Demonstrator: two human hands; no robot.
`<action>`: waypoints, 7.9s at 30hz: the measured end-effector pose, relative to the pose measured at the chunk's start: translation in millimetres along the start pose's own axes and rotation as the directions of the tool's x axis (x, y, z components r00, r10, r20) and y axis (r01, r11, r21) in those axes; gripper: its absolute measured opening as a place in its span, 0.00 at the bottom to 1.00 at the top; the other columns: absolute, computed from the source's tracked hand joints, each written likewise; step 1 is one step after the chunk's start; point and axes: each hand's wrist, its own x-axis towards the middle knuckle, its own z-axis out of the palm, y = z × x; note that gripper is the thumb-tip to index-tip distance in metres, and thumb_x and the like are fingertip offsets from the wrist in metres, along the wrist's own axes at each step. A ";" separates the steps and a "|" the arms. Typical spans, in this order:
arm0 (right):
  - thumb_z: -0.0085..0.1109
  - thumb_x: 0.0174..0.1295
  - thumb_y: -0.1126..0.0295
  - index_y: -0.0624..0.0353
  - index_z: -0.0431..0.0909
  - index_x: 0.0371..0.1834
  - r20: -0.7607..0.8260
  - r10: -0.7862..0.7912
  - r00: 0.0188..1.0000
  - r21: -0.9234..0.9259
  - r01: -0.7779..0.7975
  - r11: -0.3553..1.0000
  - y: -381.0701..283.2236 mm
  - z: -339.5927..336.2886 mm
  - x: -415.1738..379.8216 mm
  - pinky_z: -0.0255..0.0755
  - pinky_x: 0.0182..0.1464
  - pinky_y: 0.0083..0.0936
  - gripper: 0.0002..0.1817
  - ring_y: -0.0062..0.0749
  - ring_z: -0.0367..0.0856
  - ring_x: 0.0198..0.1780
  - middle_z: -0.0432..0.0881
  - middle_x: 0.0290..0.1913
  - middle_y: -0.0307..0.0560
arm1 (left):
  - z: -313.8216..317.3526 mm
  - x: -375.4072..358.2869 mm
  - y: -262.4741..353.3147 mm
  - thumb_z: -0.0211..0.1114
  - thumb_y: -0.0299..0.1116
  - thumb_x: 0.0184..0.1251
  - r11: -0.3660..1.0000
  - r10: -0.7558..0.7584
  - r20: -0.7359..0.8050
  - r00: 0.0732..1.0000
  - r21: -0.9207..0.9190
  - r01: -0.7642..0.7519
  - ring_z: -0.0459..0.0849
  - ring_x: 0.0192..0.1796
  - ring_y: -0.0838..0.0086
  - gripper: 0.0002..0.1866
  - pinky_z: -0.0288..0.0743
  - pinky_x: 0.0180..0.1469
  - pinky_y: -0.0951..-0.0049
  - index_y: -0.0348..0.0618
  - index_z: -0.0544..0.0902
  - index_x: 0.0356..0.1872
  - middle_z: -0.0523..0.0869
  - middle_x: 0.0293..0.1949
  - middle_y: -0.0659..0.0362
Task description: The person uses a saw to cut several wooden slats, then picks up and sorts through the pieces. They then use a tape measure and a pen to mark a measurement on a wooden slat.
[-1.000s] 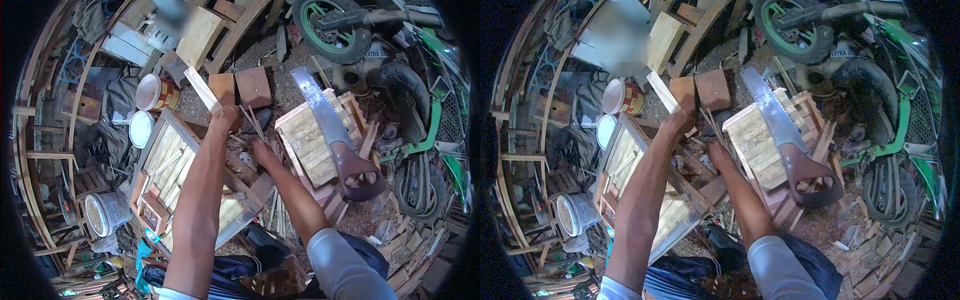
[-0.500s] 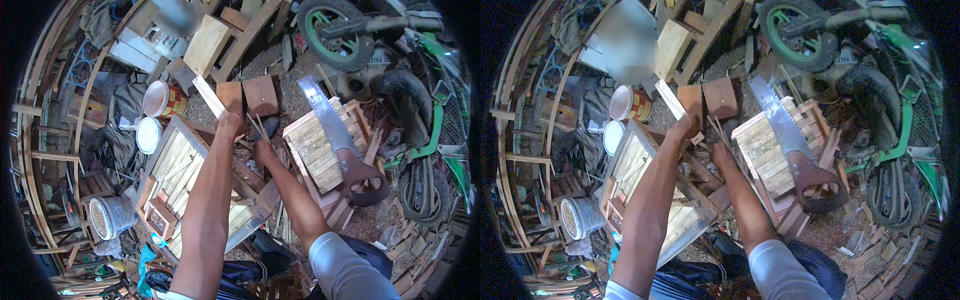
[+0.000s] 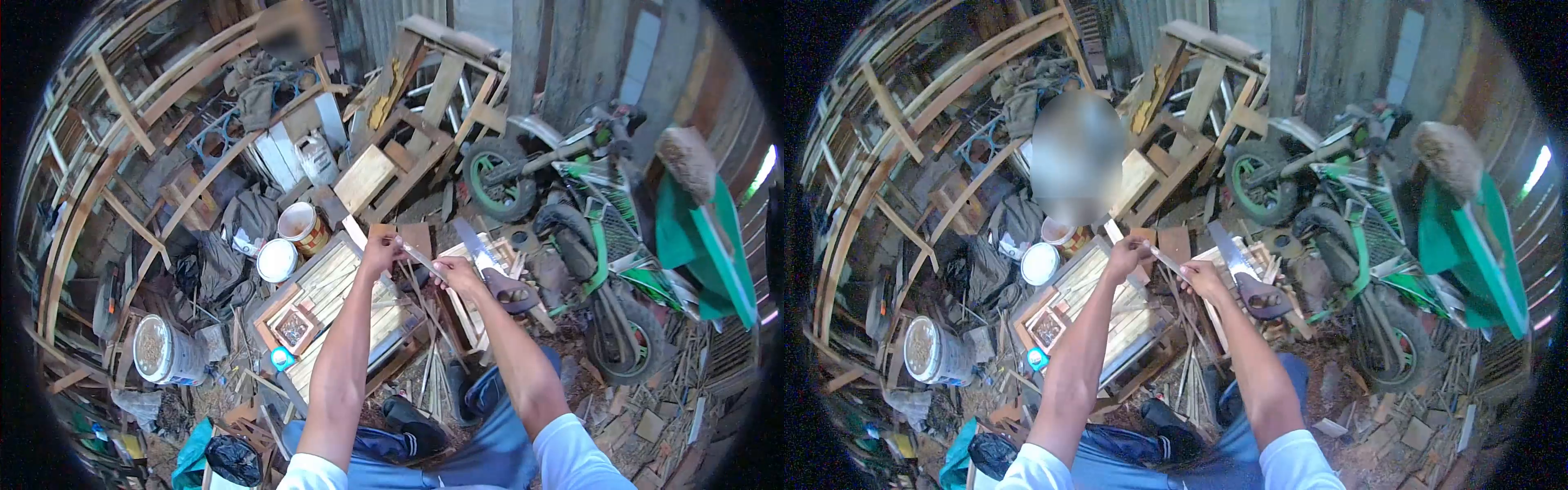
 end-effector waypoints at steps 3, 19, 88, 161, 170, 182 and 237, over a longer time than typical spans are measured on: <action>0.53 0.72 0.71 0.68 0.79 0.52 0.110 -0.020 0.994 0.035 0.016 0.999 -37.7 -13.3 -53.7 0.77 0.35 0.21 0.13 0.24 0.81 0.33 0.83 0.40 0.43 | 4.7 -41.7 30.8 0.63 0.23 0.67 0.996 0.057 0.014 0.998 -0.063 -0.056 0.86 0.40 0.69 0.12 0.86 0.45 0.71 0.31 0.78 0.50 0.82 0.41 0.52; 0.55 0.69 0.76 0.73 0.71 0.62 0.125 -0.104 0.987 0.180 0.080 0.980 -66.5 -86.6 -221.1 0.81 0.48 0.25 0.20 0.31 0.84 0.46 0.84 0.50 0.54 | 104.4 -138.1 44.3 0.69 0.22 0.61 0.880 0.085 0.004 0.996 -0.469 -0.073 0.85 0.42 0.67 0.24 0.84 0.49 0.66 0.33 0.68 0.56 0.82 0.45 0.49; 0.60 0.61 0.74 0.57 0.80 0.52 0.035 -0.299 0.954 -0.497 0.276 0.822 -11.8 -12.0 -91.7 0.75 0.51 0.37 0.15 0.48 0.84 0.49 0.85 0.45 0.57 | 40.0 -187.9 -45.5 0.58 0.22 0.66 0.882 0.322 -0.352 0.879 0.448 -0.144 0.83 0.47 0.62 0.10 0.76 0.53 0.63 0.36 0.81 0.46 0.85 0.45 0.51; 0.51 0.62 0.83 0.61 0.72 0.58 0.101 0.635 0.766 0.145 -0.642 0.752 337.4 59.2 -151.6 0.76 0.45 0.30 0.20 0.36 0.84 0.45 0.86 0.47 0.48 | 19.8 -232.0 -367.9 0.63 0.25 0.57 0.821 -0.564 0.143 0.813 -0.013 0.571 0.86 0.36 0.73 0.17 0.79 0.39 0.70 0.37 0.83 0.50 0.89 0.39 0.56; 0.53 0.66 0.79 0.63 0.72 0.57 0.170 0.703 0.691 0.105 -0.722 0.684 223.8 59.9 -148.7 0.79 0.54 0.37 0.16 0.35 0.83 0.49 0.82 0.47 0.47 | 20.6 -225.9 -238.0 0.68 0.33 0.59 0.767 -0.615 0.078 0.784 0.287 0.573 0.84 0.39 0.72 0.22 0.78 0.41 0.70 0.37 0.82 0.56 0.88 0.42 0.55; 0.50 0.65 0.81 0.68 0.74 0.51 0.324 0.549 0.770 0.130 -0.611 0.780 69.7 28.1 -198.6 0.82 0.51 0.35 0.12 0.41 0.85 0.48 0.83 0.51 0.55 | 33.3 -238.5 -123.3 0.63 0.37 0.71 0.843 -0.479 0.268 0.836 -0.123 0.523 0.83 0.36 0.74 0.15 0.78 0.37 0.74 0.40 0.80 0.52 0.87 0.40 0.59; 0.58 0.69 0.75 0.63 0.66 0.65 0.092 0.003 0.996 0.387 -0.039 0.921 54.7 62.7 -232.9 0.78 0.43 0.26 0.23 0.30 0.82 0.45 0.82 0.46 0.50 | 7.2 -305.7 -67.7 0.67 0.34 0.69 0.998 -0.060 0.295 0.953 -0.012 0.067 0.84 0.39 0.81 0.12 0.75 0.38 0.78 0.42 0.82 0.49 0.88 0.38 0.63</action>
